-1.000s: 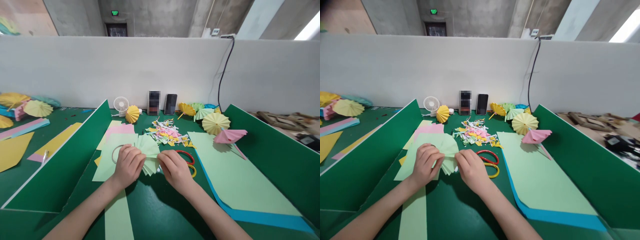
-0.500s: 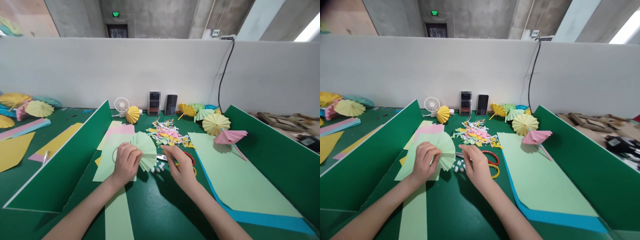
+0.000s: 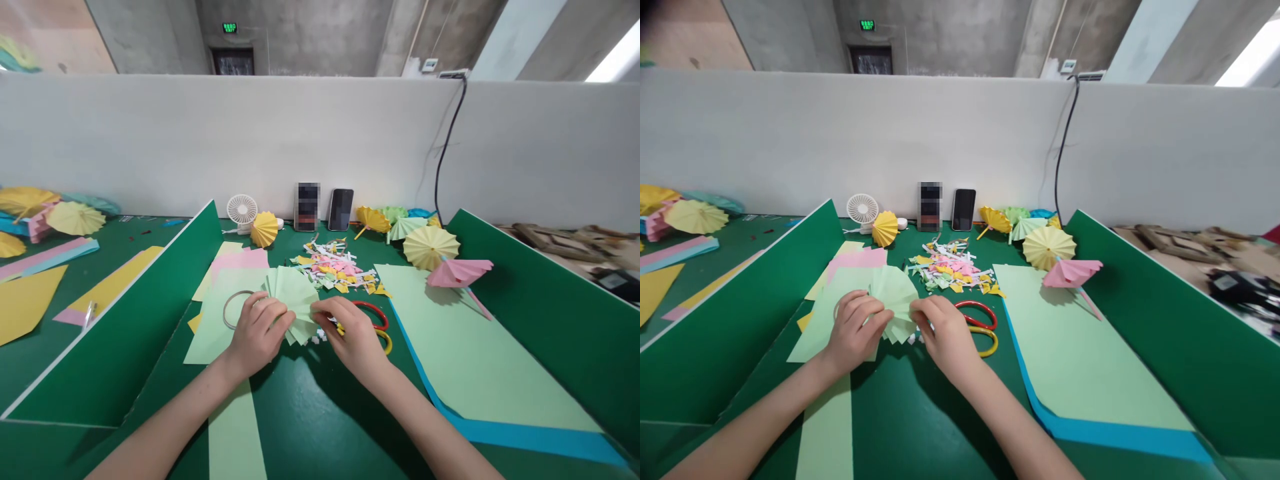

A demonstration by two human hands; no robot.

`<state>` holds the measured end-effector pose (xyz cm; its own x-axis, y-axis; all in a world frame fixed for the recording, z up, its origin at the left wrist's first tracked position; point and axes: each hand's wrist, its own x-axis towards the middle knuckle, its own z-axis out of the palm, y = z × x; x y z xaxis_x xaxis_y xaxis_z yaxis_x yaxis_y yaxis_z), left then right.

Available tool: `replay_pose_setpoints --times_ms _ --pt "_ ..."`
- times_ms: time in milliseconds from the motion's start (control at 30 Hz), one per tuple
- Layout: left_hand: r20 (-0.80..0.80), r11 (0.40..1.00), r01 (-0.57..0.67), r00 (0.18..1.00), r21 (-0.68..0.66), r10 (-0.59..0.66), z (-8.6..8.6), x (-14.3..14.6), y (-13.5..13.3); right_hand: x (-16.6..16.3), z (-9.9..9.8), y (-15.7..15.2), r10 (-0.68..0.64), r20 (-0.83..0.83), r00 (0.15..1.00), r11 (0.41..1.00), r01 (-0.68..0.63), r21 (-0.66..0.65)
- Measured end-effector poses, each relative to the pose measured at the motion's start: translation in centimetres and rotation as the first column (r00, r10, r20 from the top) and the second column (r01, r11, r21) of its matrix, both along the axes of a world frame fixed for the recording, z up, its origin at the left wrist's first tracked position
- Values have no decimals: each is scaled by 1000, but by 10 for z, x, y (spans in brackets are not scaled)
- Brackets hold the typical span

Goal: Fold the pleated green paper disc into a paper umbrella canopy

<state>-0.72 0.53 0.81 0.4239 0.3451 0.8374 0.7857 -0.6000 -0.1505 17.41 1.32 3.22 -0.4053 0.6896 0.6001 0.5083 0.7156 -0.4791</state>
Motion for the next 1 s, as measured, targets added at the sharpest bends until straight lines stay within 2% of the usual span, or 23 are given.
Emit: replay_pose_setpoints --times_ms 300,433,567,733,1000 --pt "39 998 22 999 -62 -20 4 2 -1 0 0 1 -77 162 984 970 37 238" --pt "42 997 30 999 -66 -28 4 1 -1 2 1 2 -97 144 985 964 57 260" --pt "89 988 62 995 -141 -50 5 -1 0 3 2 4 -106 106 989 966 78 246" --pt "165 975 67 986 -211 -32 8 0 -1 2 4 3 -67 168 984 975 28 222" --pt "113 956 107 990 -273 -79 8 5 -5 -4 2 -3 -88 260 962 949 1 316"
